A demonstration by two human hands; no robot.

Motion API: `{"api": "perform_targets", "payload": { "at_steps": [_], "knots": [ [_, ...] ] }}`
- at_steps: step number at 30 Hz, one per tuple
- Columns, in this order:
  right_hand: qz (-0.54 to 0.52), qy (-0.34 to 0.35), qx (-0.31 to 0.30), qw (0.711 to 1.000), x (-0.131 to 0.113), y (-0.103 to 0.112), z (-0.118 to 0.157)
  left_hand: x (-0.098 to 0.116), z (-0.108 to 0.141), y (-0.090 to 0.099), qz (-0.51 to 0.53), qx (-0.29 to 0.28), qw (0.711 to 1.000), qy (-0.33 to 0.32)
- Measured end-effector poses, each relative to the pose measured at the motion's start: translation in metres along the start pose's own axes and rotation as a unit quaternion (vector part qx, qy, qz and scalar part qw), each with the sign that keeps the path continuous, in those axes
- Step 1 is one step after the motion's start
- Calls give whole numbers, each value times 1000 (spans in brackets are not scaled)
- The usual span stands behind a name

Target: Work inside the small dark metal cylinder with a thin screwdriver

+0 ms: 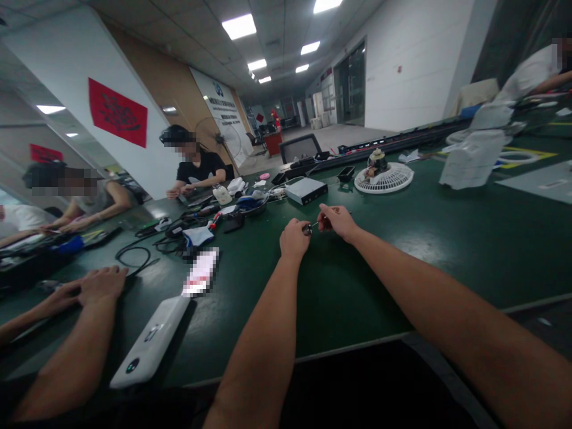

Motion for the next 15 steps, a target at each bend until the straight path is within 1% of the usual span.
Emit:
{"api": "perform_targets", "payload": {
  "at_steps": [3, 5, 6, 9, 11, 15],
  "knots": [
    [-40, -35, -32, 998, 1, -2, 1, -1, 1, 4, 1, 23, 1000, 18],
    [-38, -55, -43, 997, 1, -2, 1, -1, 2, 5, 0, 19, 999, 25],
    [-23, -51, -43, 998, 1, -2, 1, -1, 2, 4, -2, 11, 1000, 24],
    [37, 5, -15, 999, 2, -2, 0, 1, 2, 2, -9, -12, 1000, 11],
    [59, 42, 11, 997, 2, -3, 0, 2, 1, 1, -12, -12, 1000, 5],
    [76, 79, 57, 992, -1, -2, 1, 2, 1, 2, -21, -9, 1000, -3]
  ]
}}
Point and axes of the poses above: each hand's wrist, its own z-axis away from the middle knuckle, its own y-axis out of the back of the hand, x = y × z, the point moved 1 cm from there along -z, towards the middle knuckle, and after that the axes turned 2 degrees about z, right-handed, at the moved point
